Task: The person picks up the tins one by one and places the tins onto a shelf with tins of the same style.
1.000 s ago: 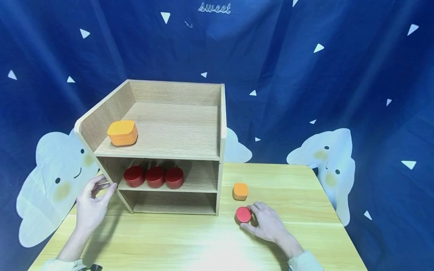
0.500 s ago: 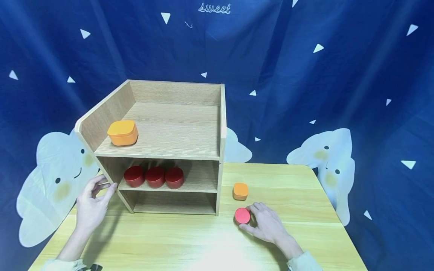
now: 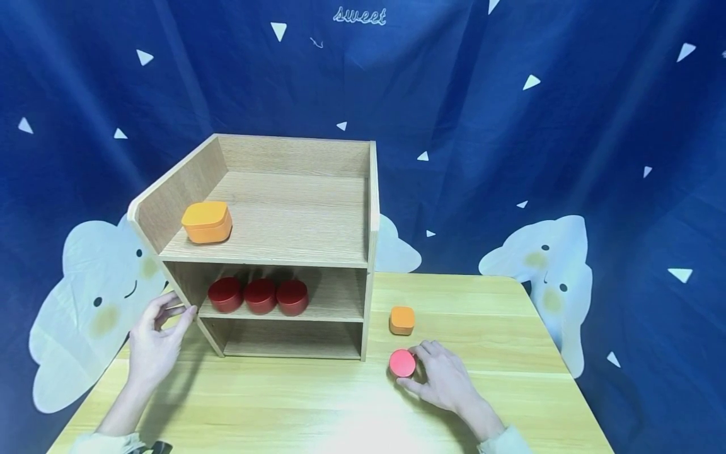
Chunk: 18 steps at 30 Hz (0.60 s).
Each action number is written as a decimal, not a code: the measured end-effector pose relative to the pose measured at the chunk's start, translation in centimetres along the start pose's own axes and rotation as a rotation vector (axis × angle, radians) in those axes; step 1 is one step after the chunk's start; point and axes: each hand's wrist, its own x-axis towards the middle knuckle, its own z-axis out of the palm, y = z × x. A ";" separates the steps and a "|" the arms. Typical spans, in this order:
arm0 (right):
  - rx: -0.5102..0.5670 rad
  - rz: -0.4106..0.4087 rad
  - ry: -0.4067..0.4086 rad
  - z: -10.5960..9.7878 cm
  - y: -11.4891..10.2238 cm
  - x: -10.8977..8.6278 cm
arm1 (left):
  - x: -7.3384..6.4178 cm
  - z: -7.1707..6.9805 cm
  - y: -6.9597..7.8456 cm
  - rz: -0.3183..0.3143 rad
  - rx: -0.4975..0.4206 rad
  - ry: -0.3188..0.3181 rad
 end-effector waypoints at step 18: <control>-0.017 0.001 0.170 -0.9 -3.3 -0.4 | 0.0 0.0 0.1 0.009 -0.006 0.002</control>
